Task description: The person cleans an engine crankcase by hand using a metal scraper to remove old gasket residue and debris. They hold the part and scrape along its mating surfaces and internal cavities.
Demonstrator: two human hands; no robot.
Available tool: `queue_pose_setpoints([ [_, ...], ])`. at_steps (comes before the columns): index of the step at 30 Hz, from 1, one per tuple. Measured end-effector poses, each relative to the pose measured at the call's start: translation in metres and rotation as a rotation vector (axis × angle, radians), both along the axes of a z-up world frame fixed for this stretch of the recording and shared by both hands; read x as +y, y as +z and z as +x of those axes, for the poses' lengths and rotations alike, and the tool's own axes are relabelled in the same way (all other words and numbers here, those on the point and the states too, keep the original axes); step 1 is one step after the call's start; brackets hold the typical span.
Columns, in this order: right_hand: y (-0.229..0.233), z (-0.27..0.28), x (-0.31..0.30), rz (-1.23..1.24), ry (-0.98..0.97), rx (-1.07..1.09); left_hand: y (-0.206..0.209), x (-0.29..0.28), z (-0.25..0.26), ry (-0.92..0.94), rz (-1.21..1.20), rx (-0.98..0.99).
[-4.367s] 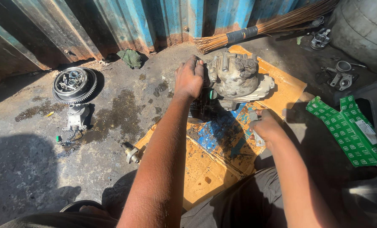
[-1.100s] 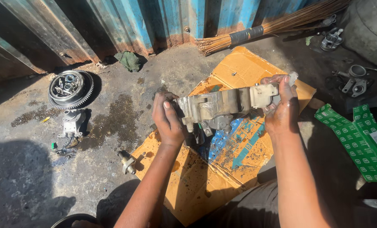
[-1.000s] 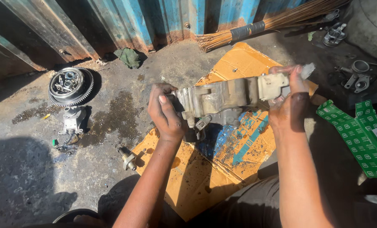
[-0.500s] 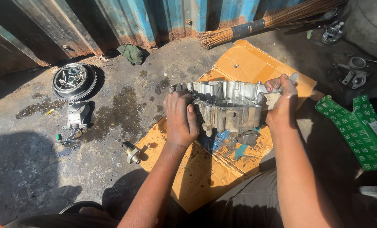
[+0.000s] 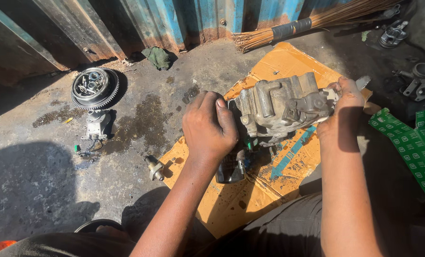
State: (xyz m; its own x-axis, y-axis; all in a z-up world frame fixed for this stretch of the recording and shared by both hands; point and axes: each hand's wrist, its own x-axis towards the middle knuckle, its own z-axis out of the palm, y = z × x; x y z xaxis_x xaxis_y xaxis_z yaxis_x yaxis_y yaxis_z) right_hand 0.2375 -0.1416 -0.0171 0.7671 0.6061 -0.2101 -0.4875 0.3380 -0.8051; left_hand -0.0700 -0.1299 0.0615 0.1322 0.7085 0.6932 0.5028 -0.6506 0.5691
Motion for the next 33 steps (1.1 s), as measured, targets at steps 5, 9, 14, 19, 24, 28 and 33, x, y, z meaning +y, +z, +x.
queue_pose_setpoints([
  [5,-0.031,0.005,0.004,-0.134,0.131,0.054,-0.007,0.006,0.006,0.119,-0.331,0.046],
  [9,-0.038,-0.003,0.011,-0.247,0.121,-0.075,-0.016,0.017,0.010,0.195,-0.479,0.069],
  [14,-0.033,-0.014,0.009,-0.233,0.150,-0.132,-0.031,0.026,0.020,0.174,-0.544,0.040],
  [19,-0.021,-0.025,0.010,-0.383,0.130,-0.317,-0.047,0.044,0.019,0.007,-0.476,-0.094],
  [24,-0.024,-0.032,0.014,-0.509,0.151,-0.326,-0.039,0.043,-0.012,-0.136,-0.450,-0.263],
  [28,-0.028,-0.023,0.022,-0.406,0.153,-0.415,-0.018,-0.018,-0.042,0.141,-0.385,-0.245],
  [33,-0.035,-0.029,0.028,-0.425,0.143,-0.357,-0.028,-0.082,-0.016,0.052,-0.357,-0.005],
])
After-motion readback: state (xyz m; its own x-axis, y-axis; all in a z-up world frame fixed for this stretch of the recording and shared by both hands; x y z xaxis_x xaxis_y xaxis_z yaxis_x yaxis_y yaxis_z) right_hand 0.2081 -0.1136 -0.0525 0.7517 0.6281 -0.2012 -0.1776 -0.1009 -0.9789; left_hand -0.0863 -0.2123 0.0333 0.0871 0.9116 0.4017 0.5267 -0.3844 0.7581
